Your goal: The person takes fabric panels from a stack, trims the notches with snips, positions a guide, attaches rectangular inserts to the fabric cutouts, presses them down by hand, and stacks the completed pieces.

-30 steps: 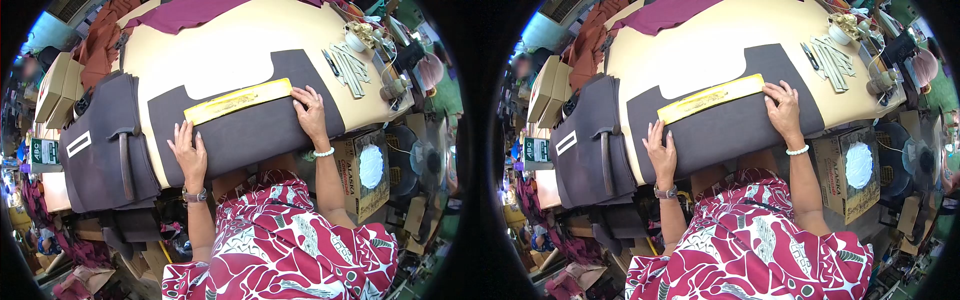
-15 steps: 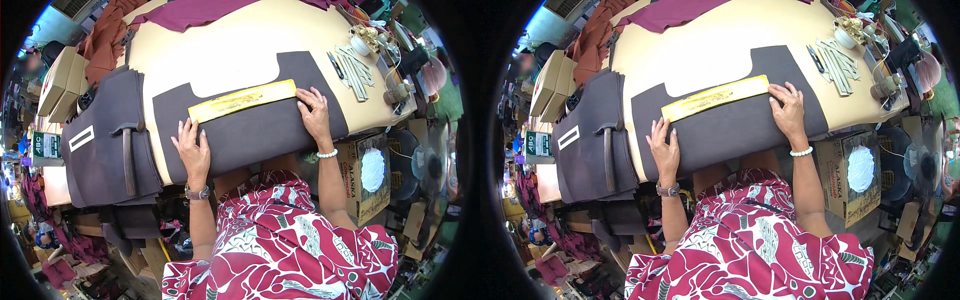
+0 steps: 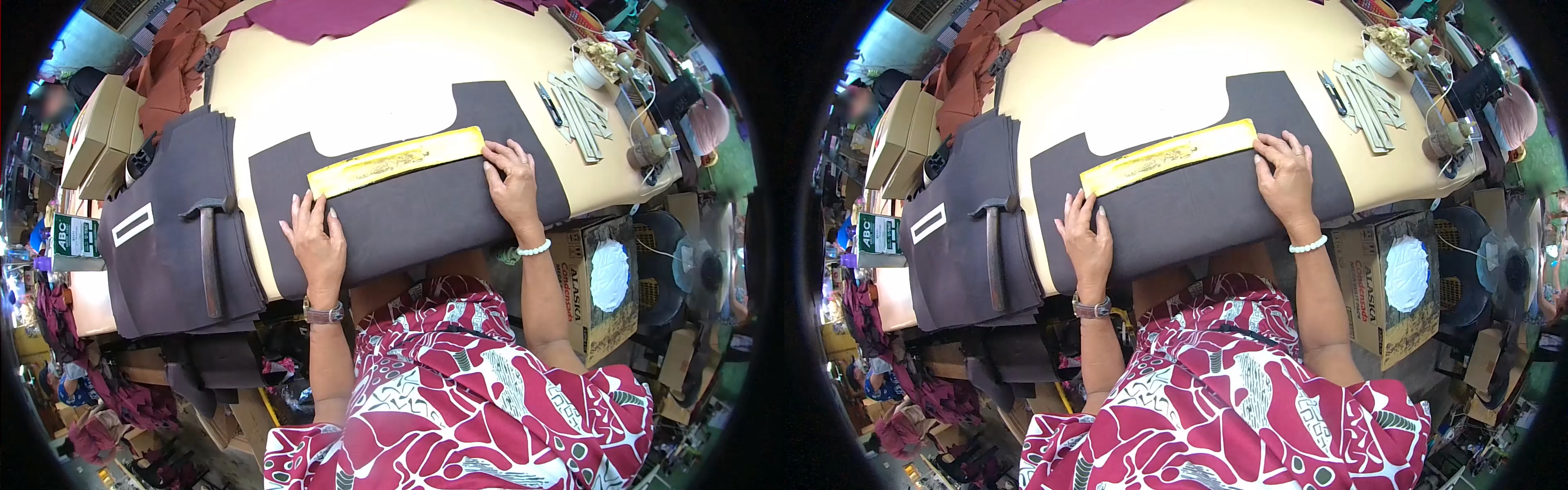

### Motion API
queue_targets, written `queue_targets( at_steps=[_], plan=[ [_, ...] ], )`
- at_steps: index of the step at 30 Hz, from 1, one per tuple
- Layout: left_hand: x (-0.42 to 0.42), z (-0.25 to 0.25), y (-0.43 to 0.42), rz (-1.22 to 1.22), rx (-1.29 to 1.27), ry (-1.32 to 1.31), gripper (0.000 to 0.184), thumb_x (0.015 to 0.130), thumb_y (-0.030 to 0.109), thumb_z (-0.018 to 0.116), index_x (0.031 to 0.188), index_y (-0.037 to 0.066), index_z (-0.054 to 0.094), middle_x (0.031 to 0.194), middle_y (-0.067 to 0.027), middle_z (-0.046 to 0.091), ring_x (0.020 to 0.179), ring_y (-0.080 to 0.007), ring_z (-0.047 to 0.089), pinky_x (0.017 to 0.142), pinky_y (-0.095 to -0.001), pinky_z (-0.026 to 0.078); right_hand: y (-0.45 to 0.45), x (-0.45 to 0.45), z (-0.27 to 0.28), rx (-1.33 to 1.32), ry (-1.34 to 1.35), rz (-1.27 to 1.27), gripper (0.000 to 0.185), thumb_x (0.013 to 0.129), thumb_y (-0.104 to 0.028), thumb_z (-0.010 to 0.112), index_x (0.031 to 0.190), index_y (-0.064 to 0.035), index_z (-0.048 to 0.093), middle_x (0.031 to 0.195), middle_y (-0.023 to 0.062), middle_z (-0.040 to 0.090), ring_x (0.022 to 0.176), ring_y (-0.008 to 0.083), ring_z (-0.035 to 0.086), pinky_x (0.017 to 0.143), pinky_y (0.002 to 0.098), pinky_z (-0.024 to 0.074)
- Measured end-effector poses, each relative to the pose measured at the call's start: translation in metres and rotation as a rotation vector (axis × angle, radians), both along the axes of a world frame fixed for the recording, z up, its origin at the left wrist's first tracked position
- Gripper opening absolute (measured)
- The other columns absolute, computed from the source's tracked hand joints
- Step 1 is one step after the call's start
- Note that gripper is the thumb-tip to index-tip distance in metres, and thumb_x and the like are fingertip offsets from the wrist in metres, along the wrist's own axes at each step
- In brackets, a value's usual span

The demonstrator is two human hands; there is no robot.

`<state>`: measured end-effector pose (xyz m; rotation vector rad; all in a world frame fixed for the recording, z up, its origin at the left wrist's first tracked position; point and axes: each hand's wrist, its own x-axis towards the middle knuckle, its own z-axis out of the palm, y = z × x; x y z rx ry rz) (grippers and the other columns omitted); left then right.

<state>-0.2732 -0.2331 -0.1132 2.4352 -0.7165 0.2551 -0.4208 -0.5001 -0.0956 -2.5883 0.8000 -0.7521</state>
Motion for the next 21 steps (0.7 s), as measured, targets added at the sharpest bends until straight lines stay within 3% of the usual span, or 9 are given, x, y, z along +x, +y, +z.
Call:
queue_targets(
  at_steps=[4, 9, 12, 15, 16, 19, 21],
  plan=[
    [-0.002, 0.007, -0.005, 0.01, 0.144, -0.125, 0.028, 0.087, 0.012, 0.053, 0.114, 0.005, 0.06, 0.129, -0.0113, 0.05, 0.131, -0.0324, 0.035, 0.105, -0.0618, 0.018, 0.01, 0.009, 0.013, -0.306, 0.061, -0.001, 0.021, 0.084, -0.019, 0.058, 0.097, -0.0054, 0.068, 0.112, 0.0044, 0.063, 0.117, 0.0316, 0.047, 0.103, 0.0566, 0.0262],
    [0.0, 0.019, -0.015, -0.042, 0.389, -0.213, 0.032, 0.088, 0.012, 0.049, 0.119, 0.003, 0.053, 0.124, -0.0112, 0.052, 0.13, -0.0327, 0.035, 0.103, -0.0642, 0.02, 0.008, 0.021, 0.014, -0.34, 0.129, 0.097, 0.022, 0.085, -0.022, 0.056, 0.098, -0.0054, 0.064, 0.106, 0.009, 0.061, 0.113, 0.0331, 0.049, 0.101, 0.059, 0.0273],
    [-0.006, 0.022, -0.021, -0.072, 0.423, -0.26, 0.035, 0.089, 0.015, 0.048, 0.124, 0.01, 0.05, 0.118, -0.0171, 0.051, 0.126, -0.033, 0.038, 0.102, -0.0666, 0.018, 0.011, 0.023, 0.022, -0.339, 0.253, 0.112, 0.024, 0.087, -0.028, 0.055, 0.098, -0.007, 0.061, 0.097, 0.0099, 0.057, 0.11, 0.0312, 0.047, 0.102, 0.059, 0.0248],
    [-0.004, 0.024, -0.033, -0.071, 0.46, -0.327, 0.034, 0.088, 0.019, 0.052, 0.122, 0.013, 0.053, 0.112, -0.0214, 0.051, 0.121, -0.0343, 0.04, 0.101, -0.0678, 0.017, 0.001, 0.021, 0.022, -0.317, 0.274, 0.128, 0.025, 0.087, -0.029, 0.055, 0.1, -0.0093, 0.063, 0.099, 0.0092, 0.055, 0.111, 0.0288, 0.046, 0.1, 0.0598, 0.0245],
    [-0.003, 0.023, -0.034, -0.078, 0.464, -0.327, 0.035, 0.087, 0.02, 0.053, 0.121, 0.012, 0.054, 0.112, -0.0221, 0.051, 0.12, -0.0348, 0.04, 0.101, -0.0675, 0.017, -0.01, 0.017, 0.026, -0.199, 0.225, 0.17, 0.023, 0.085, -0.026, 0.057, 0.099, -0.0091, 0.065, 0.102, 0.0085, 0.057, 0.108, 0.0262, 0.049, 0.098, 0.0535, 0.0303],
    [-0.003, 0.025, -0.033, -0.086, 0.492, -0.319, 0.033, 0.088, 0.021, 0.053, 0.119, 0.012, 0.055, 0.11, -0.021, 0.051, 0.118, -0.0349, 0.042, 0.101, -0.0672, 0.018, -0.052, -0.005, 0.025, -0.171, -0.029, 0.048, 0.021, 0.083, -0.021, 0.059, 0.097, -0.0079, 0.066, 0.101, 0.008, 0.059, 0.103, 0.0245, 0.052, 0.092, 0.045, 0.0356],
    [-0.002, 0.023, -0.032, -0.098, 0.505, -0.337, 0.031, 0.09, 0.02, 0.05, 0.12, 0.014, 0.054, 0.106, -0.0174, 0.052, 0.118, -0.0339, 0.044, 0.1, -0.0679, 0.018, -0.085, -0.029, 0.02, -0.278, -0.061, -0.175, 0.016, 0.081, -0.015, 0.06, 0.091, -0.0072, 0.068, 0.095, 0.0085, 0.062, 0.096, 0.0259, 0.056, 0.087, 0.04, 0.0388]
  ],
)
